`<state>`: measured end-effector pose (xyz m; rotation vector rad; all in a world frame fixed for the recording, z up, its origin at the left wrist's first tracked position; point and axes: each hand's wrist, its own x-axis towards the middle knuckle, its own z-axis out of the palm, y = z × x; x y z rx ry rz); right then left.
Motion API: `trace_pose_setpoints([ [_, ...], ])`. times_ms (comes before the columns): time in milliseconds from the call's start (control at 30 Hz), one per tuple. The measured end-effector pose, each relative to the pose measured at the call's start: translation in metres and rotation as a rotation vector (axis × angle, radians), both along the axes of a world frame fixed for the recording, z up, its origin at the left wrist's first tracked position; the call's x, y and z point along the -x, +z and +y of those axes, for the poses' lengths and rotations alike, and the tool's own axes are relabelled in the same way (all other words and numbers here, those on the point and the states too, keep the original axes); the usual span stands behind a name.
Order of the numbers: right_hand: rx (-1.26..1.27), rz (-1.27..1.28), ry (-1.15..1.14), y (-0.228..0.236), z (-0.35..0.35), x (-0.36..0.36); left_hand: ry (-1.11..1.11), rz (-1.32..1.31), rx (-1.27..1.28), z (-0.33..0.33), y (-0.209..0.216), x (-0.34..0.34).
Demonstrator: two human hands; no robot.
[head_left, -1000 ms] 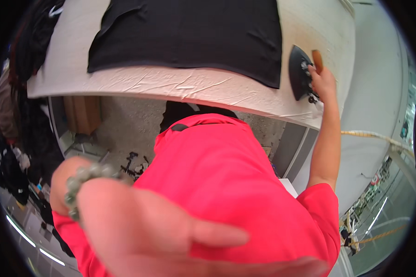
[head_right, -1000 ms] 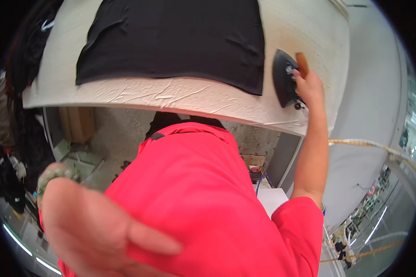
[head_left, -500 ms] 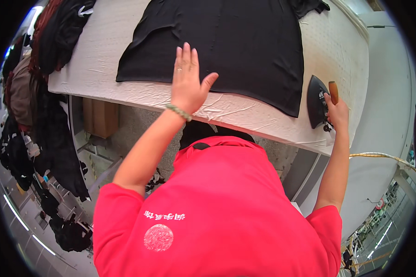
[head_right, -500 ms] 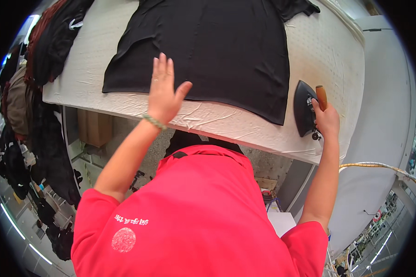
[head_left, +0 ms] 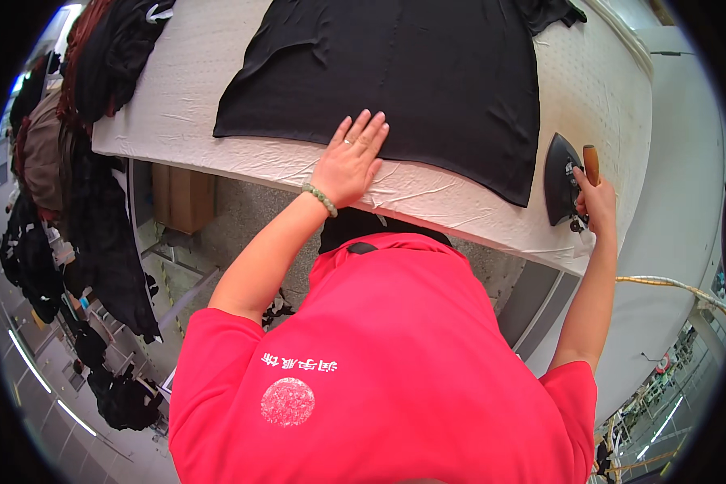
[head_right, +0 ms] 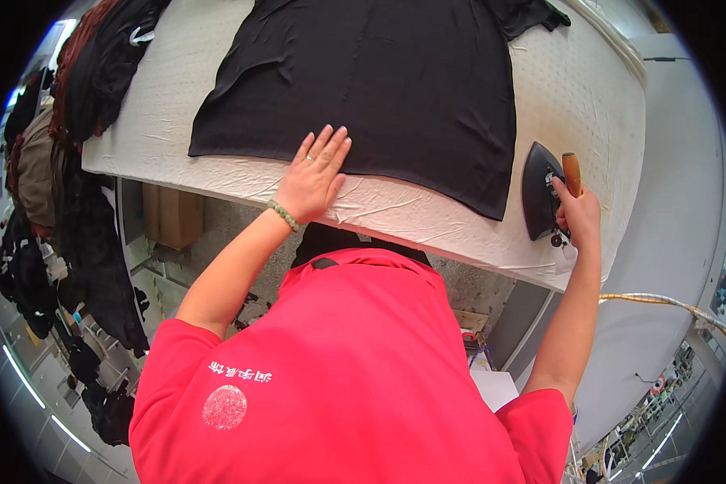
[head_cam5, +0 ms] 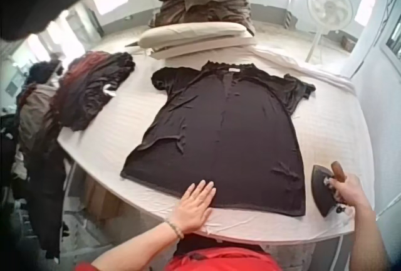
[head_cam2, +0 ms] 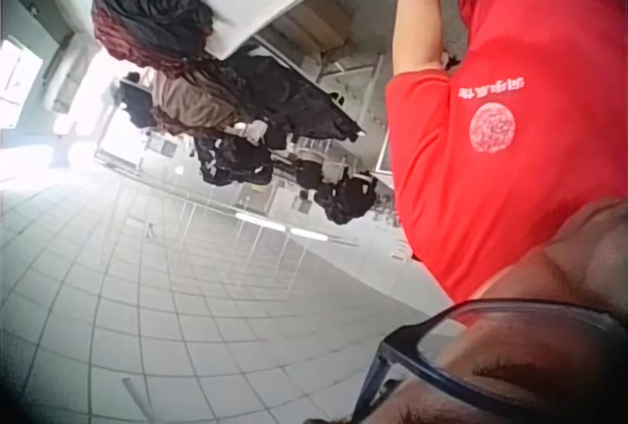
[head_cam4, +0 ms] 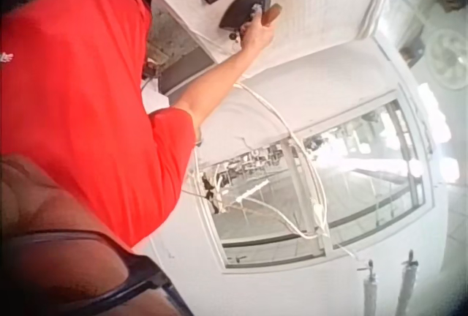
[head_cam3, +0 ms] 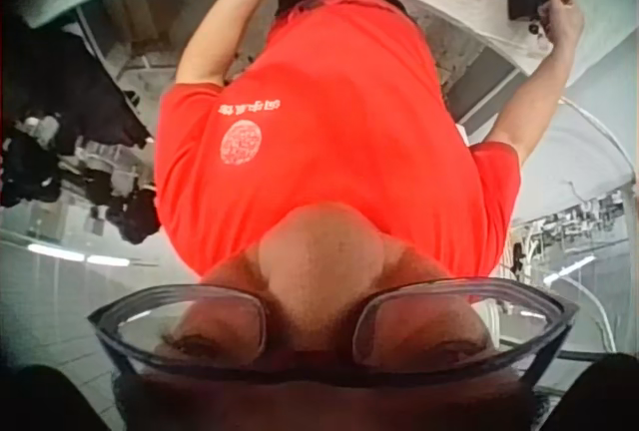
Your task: Ironing and folding black shirts at a professional garment station.
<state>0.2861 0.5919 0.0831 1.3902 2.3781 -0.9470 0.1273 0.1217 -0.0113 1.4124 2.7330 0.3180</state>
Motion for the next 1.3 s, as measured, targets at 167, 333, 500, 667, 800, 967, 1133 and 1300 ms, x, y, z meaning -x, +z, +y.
trace_pose_setpoints([
  [167,0.097,-0.036,-0.128,0.019,-0.008,0.017,-0.215,-0.192,-0.128,-0.028,0.024,-0.009],
  [333,0.216,0.287,-0.343,0.054,-0.094,0.041,-0.047,-0.119,-0.353,-0.052,0.050,0.076],
  [500,0.401,0.386,-0.161,0.041,-0.249,0.105,-0.029,-0.110,-0.463,-0.033,0.047,0.201],
  [667,0.134,0.124,-0.057,0.013,-0.353,0.145,-0.139,-0.152,-0.483,-0.002,0.033,0.268],
  [800,0.135,0.019,-0.135,0.011,-0.370,0.163,-0.243,-0.178,-0.477,0.033,0.018,0.301],
  [967,0.110,0.026,-0.201,0.011,-0.358,0.197,-0.340,-0.136,-0.415,0.093,0.007,0.362],
  [1133,0.122,0.066,-0.241,0.010,-0.328,0.243,-0.409,0.030,-0.460,0.160,0.002,0.435],
  [1300,0.022,0.153,-0.139,0.003,-0.286,0.306,-0.445,0.108,-0.492,0.206,0.012,0.492],
])
